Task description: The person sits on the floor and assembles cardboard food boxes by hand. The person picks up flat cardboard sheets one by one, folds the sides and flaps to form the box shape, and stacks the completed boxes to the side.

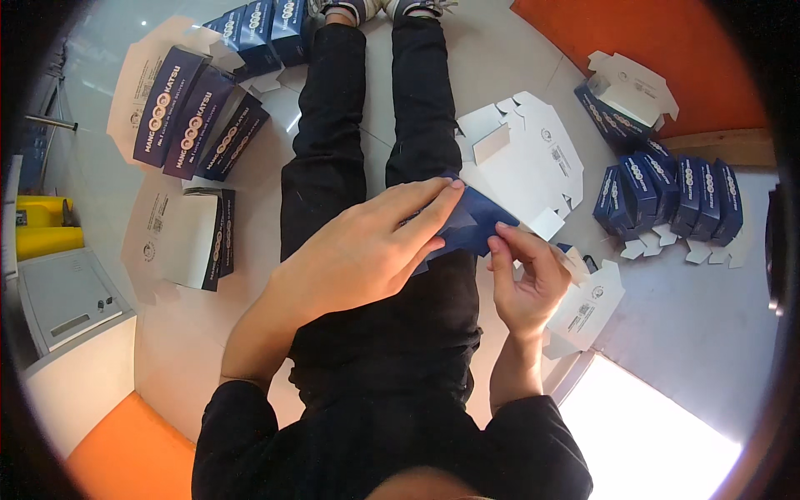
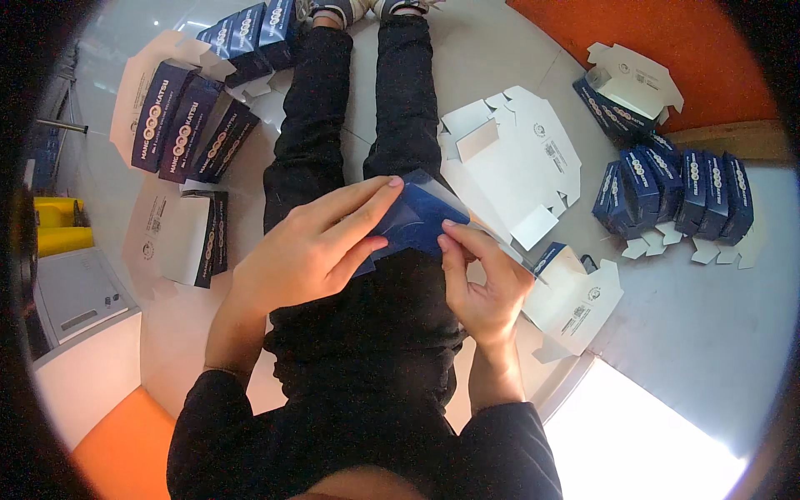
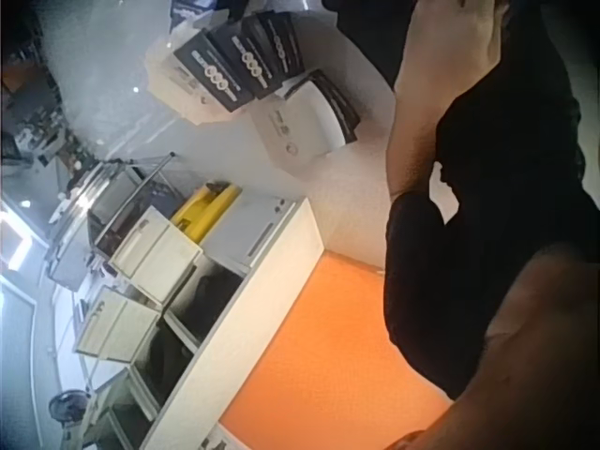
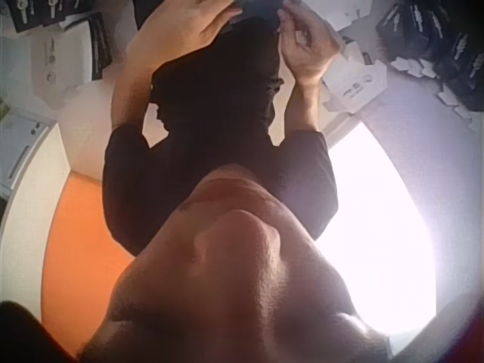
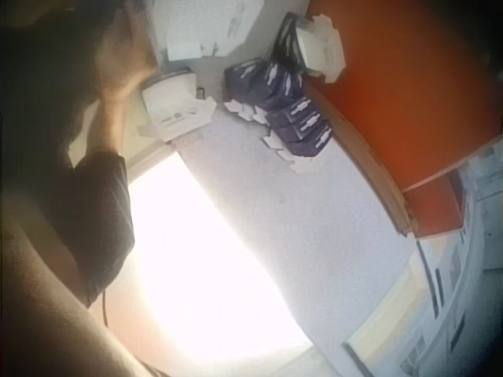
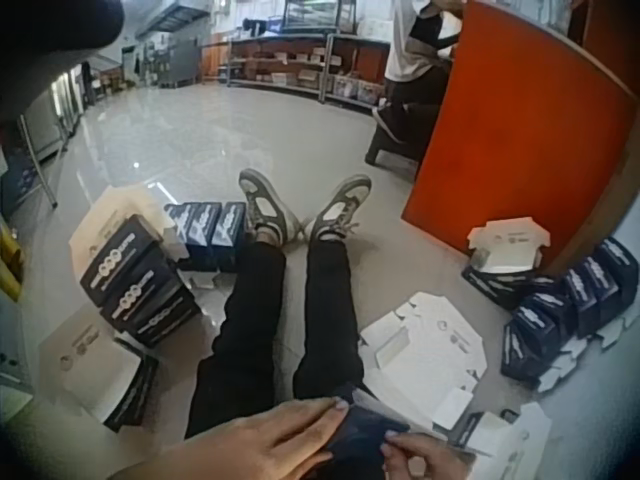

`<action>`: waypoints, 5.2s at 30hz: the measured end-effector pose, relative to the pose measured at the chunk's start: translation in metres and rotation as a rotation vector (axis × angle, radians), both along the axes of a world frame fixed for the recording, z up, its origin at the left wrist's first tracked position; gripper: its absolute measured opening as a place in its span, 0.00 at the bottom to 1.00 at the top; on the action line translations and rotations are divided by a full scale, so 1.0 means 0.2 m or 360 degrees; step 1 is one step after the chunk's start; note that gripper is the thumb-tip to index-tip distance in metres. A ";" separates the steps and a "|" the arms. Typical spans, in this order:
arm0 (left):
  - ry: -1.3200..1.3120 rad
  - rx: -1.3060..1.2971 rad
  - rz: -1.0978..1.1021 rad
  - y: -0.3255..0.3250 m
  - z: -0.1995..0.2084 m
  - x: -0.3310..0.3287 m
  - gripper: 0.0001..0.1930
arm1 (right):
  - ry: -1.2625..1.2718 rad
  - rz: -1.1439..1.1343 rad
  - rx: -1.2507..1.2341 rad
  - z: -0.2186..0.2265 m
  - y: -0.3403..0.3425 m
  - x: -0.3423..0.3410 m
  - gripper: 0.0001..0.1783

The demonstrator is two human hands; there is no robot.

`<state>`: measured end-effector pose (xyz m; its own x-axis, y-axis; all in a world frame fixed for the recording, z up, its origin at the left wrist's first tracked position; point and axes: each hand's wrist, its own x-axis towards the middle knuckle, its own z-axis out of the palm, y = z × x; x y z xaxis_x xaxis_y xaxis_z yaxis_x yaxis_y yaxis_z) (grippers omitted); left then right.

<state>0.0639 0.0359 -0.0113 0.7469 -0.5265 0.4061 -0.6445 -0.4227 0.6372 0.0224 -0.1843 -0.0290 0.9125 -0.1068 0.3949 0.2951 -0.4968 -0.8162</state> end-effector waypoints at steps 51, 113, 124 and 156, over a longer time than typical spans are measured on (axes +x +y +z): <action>0.0234 -0.2049 0.2579 1.33 -0.68 -0.87 0.20 | 0.0871 0.0101 -0.0816 -0.84 -0.72 0.22 0.18; 0.1358 -0.0740 0.0806 -0.40 -0.54 -0.02 0.39 | 0.0979 -0.0243 0.0393 -0.30 -0.06 -0.27 0.34; 0.1599 -0.1045 0.0728 -0.29 -0.48 0.04 0.29 | 0.0071 -0.0353 0.0755 -0.37 0.15 -0.28 0.28; 0.1237 -0.2255 0.0540 -0.14 -0.11 -0.42 0.14 | -0.0519 0.0718 -0.0256 -0.07 0.14 -0.13 0.23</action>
